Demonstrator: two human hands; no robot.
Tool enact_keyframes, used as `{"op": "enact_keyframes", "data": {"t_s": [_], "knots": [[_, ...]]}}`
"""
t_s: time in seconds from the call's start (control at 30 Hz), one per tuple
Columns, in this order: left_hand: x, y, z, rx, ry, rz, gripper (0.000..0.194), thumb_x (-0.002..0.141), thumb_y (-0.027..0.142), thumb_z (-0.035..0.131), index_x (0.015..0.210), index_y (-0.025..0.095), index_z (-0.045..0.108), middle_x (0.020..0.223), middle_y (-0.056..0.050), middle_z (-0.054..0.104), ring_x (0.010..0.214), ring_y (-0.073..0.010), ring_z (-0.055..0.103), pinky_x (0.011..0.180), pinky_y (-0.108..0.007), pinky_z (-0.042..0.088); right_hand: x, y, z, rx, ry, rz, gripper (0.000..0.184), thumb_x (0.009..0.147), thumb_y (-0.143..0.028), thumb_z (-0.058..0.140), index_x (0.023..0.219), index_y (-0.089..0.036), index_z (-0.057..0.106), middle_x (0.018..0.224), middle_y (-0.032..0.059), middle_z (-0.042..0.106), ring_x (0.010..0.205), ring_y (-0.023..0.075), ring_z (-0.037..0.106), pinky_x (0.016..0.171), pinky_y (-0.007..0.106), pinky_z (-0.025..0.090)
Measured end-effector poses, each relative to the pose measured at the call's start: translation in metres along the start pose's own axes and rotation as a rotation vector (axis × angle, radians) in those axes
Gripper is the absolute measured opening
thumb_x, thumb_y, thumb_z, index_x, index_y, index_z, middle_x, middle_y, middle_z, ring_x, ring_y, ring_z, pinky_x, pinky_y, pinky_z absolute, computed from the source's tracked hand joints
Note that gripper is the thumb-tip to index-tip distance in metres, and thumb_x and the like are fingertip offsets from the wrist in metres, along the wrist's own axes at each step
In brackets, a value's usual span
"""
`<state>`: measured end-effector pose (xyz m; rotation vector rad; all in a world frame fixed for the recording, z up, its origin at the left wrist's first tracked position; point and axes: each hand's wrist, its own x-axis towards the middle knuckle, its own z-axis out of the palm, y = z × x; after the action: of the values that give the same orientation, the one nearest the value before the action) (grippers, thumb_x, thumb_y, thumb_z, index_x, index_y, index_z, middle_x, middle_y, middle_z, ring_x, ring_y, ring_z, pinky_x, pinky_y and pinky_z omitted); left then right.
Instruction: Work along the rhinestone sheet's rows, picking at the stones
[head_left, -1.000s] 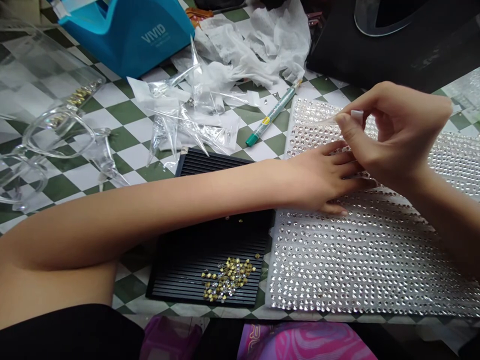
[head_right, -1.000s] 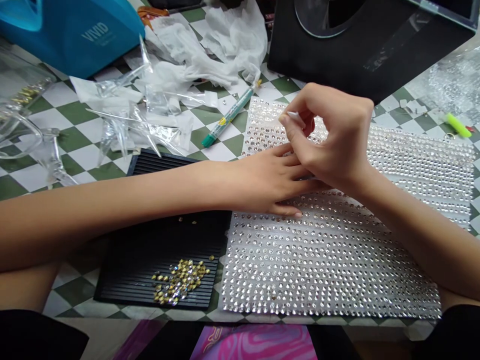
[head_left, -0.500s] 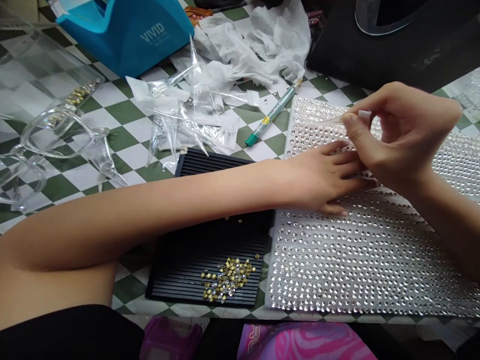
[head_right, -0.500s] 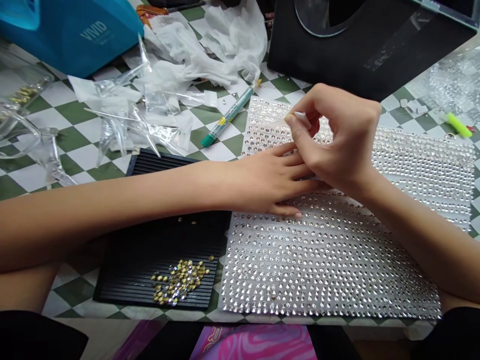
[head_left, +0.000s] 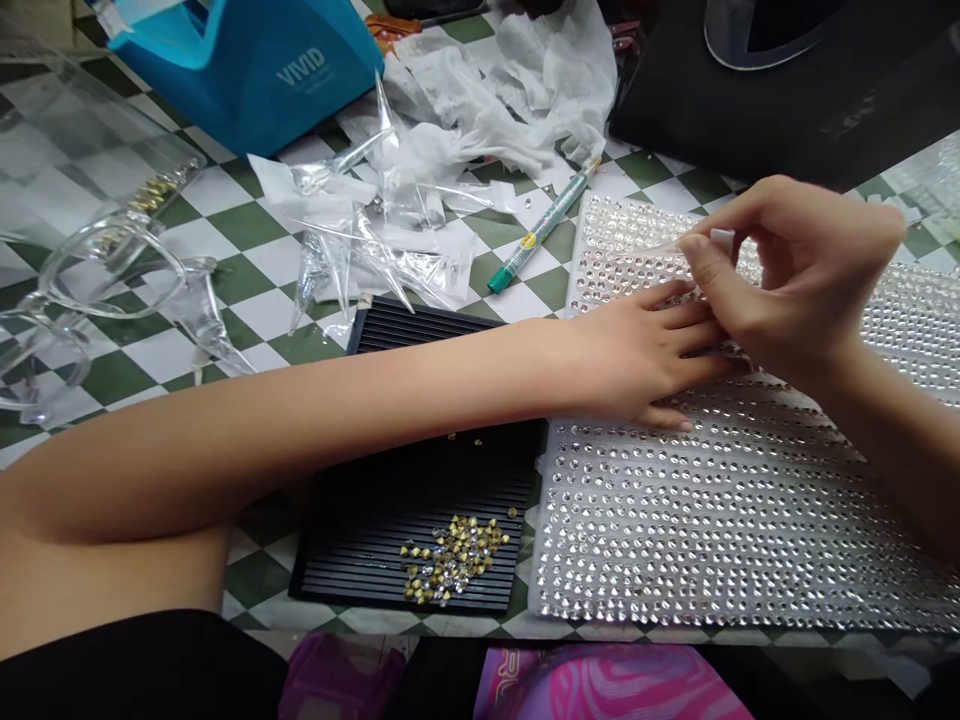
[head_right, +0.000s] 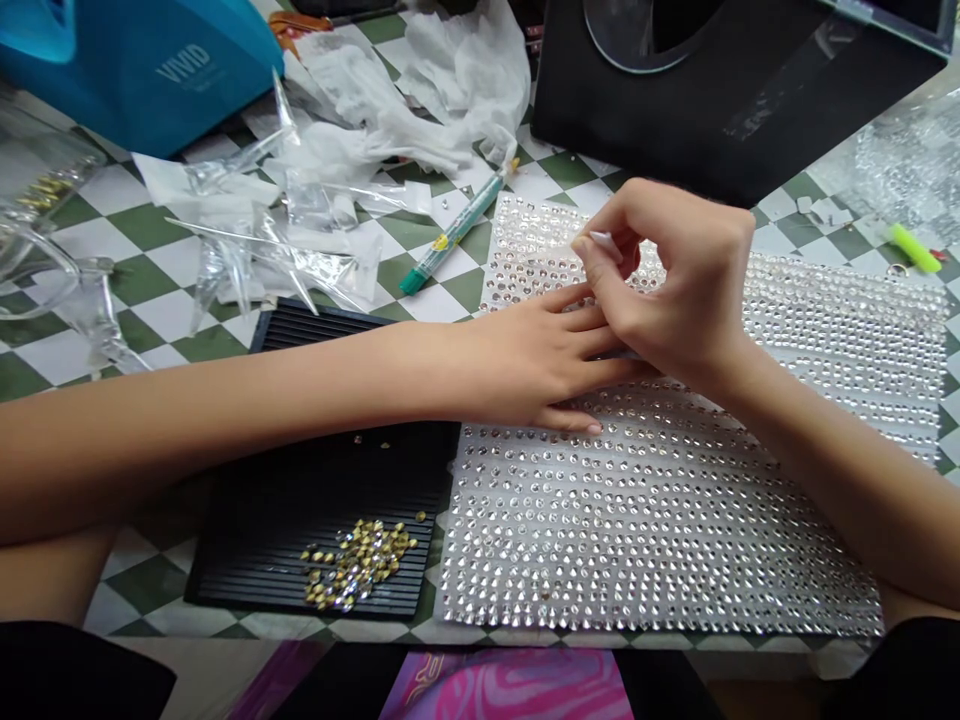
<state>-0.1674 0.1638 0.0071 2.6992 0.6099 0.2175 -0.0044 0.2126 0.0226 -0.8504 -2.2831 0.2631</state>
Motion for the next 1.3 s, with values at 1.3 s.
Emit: {"op": "enact_keyframes", "data": {"t_s": [1.3], "knots": [[0.001, 0.002, -0.001, 0.025, -0.046, -0.013, 0.070, 0.103, 0.044, 0.057, 0.163, 0.014, 0.039, 0.174, -0.017, 0.027, 0.163, -0.0324, 0.020, 0.131, -0.054, 0.015, -0.010, 0.012, -0.009, 0.069, 0.076, 0.062, 0.014, 0.090, -0.022, 0.069, 0.078, -0.021, 0.063, 0.068, 0.0007, 0.061, 0.059, 0.0120, 0.054, 0.053, 0.032, 0.036]]}}
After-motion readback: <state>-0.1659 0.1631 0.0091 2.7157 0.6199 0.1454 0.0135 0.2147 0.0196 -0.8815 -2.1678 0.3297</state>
